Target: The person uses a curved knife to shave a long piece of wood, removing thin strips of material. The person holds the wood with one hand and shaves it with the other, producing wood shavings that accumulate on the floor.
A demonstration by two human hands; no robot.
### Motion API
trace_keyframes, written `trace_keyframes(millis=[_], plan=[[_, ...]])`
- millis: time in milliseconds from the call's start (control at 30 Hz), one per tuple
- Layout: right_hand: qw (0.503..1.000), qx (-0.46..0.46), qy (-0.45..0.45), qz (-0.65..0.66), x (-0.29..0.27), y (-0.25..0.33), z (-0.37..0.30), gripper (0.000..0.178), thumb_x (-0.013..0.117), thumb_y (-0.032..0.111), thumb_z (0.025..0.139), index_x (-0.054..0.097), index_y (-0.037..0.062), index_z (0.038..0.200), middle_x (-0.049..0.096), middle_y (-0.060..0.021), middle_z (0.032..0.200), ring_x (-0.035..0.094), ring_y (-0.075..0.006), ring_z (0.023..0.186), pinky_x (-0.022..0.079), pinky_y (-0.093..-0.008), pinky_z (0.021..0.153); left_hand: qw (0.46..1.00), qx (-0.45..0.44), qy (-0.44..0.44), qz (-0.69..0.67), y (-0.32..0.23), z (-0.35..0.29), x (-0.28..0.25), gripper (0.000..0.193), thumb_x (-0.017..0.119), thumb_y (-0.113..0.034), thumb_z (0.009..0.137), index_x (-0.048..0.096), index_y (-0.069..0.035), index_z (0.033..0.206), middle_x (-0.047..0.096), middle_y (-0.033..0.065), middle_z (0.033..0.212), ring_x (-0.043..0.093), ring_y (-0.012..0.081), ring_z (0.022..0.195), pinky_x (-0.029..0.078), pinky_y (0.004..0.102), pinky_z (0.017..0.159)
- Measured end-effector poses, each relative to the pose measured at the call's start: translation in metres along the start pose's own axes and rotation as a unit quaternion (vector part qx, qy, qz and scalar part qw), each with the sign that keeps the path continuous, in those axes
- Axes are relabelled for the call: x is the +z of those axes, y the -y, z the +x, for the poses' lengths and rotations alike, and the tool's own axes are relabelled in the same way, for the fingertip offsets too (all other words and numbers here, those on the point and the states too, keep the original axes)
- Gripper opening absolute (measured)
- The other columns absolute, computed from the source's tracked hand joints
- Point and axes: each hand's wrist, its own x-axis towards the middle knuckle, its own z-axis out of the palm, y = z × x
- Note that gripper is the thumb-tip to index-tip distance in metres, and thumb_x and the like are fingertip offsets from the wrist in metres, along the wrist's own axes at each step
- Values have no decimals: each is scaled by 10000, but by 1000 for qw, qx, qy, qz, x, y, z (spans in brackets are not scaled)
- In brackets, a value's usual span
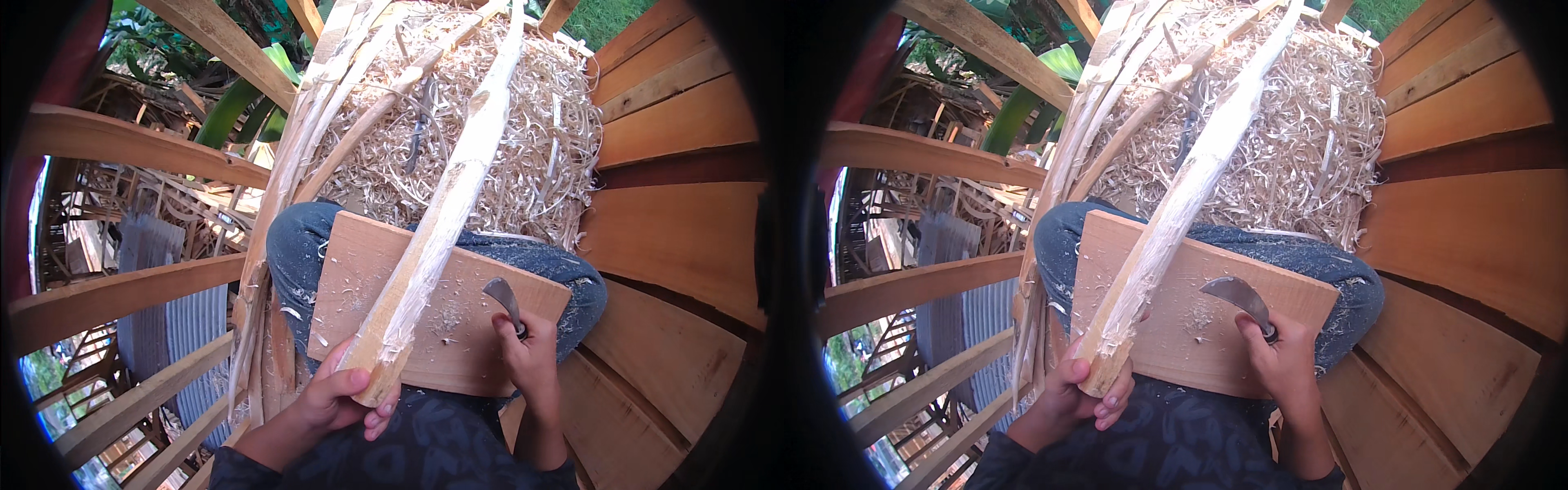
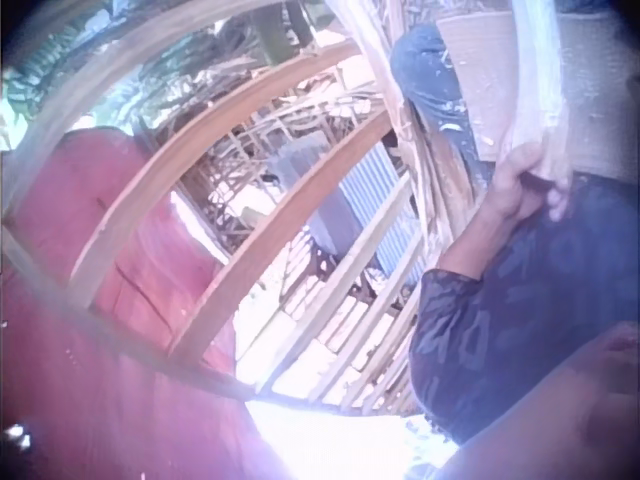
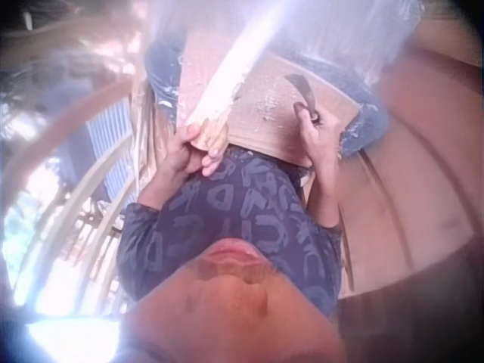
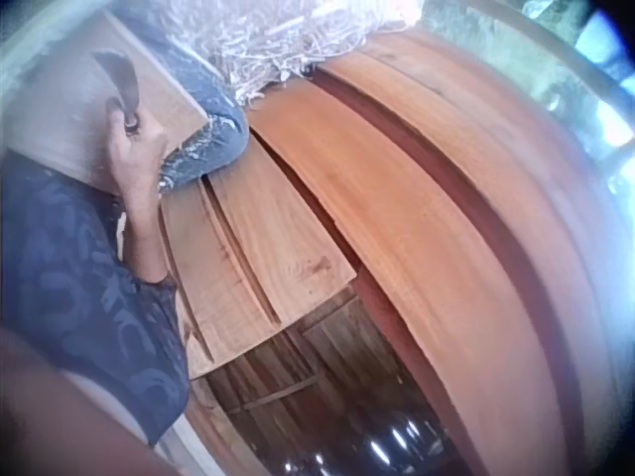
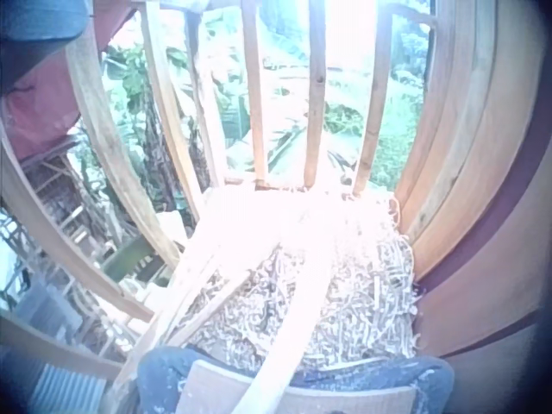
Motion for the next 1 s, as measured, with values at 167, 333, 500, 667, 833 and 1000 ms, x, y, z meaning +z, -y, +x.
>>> trace_keyframes(millis=[167, 333, 500, 667, 833, 1000], plan=[[986, -24, 81, 143, 6, 2, 12, 287, 633, 222, 881, 589, -3, 709, 442, 31, 540, 379, -45, 519, 290, -265, 454, 995, -5, 77, -61, 9, 18, 5, 691, 590, -357, 864, 260, 23, 1339, 529, 162, 709, 530, 192, 516, 476, 325, 437], [933, -34, 133, 333, 13, 19, 29, 286, 631, 256, 896, 514, 33, 761, 539, 12, 600, 485, -30, 517, 370, -193, 448, 991, -48, 111, -55, 30, 22, 4, 590, 589, -347, 859, 348, 34, 1239, 548, 173, 720, 557, 222, 541, 486, 340, 471], [895, 5, 200, 398, 11, 18, 37, 282, 680, 187, 860, 443, 96, 737, 521, -1, 569, 496, -54, 470, 393, -189, 433, 988, -92, 118, -35, 39, 35, 5, 493, 603, -359, 833, 434, 10, 1112, 579, 195, 757, 602, 256, 599, 521, 373, 606], [881, -6, 185, 436, 3, 8, 38, 332, 679, 171, 858, 406, 123, 674, 485, 26, 556, 449, -39, 449, 344, -192, 407, 990, -107, 19, 90, 49, 44, 21, 526, 681, -398, 768, 417, -29, 1035, 548, 113, 768, 599, 227, 703, 506, 386, 720], [913, -13, 192, 359, -8, -4, 36, 317, 664, 204, 873, 456, 95, 660, 489, 41, 584, 408, -18, 534, 318, -193, 464, 939, -100, -122, 304, 48, 51, 46, 519, 681, -227, 771, 396, -15, 1150, 513, 75, 767, 561, 174, 677, 504, 346, 694], [952, -147, 169, 209, -28, -5, 18, 385, 606, 356, 892, 604, 15, 714, 554, -61, 573, 498, -144, 508, 389, -281, 492, 914, -46, -159, 370, 45, 54, 63, 515, 681, -222, 760, 431, 2, 1150, 523, 67, 776, 556, 154, 619, 491, 292, 598]])
